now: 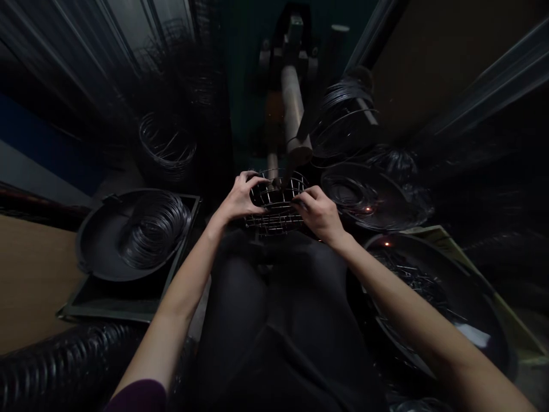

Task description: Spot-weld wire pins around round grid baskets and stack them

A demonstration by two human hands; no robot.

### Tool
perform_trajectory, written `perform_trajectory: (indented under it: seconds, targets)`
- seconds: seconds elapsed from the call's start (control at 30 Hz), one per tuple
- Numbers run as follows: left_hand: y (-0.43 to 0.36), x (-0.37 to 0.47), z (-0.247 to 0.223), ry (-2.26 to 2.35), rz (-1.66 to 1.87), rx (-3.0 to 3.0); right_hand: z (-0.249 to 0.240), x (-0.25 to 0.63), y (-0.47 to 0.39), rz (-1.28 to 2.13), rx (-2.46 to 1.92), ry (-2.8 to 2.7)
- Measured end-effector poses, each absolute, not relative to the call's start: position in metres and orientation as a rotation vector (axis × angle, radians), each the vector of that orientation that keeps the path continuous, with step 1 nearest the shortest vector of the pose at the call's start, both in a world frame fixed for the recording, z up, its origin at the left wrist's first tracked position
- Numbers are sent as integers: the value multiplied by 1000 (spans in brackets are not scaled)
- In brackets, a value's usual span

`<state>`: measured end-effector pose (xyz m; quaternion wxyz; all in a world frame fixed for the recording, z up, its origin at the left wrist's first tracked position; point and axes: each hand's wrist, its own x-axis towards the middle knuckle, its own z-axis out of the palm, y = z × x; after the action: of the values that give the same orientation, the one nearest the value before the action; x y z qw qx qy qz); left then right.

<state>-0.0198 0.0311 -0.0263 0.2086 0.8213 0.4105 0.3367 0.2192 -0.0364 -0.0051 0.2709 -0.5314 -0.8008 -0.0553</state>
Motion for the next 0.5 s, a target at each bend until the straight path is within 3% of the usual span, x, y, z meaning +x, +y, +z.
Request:
perform_trajectory:
  seconds: [0.5]
  targets:
    - [84, -23, -25, 1034, 907, 2208, 3, 204, 11, 50, -1463, -1975]
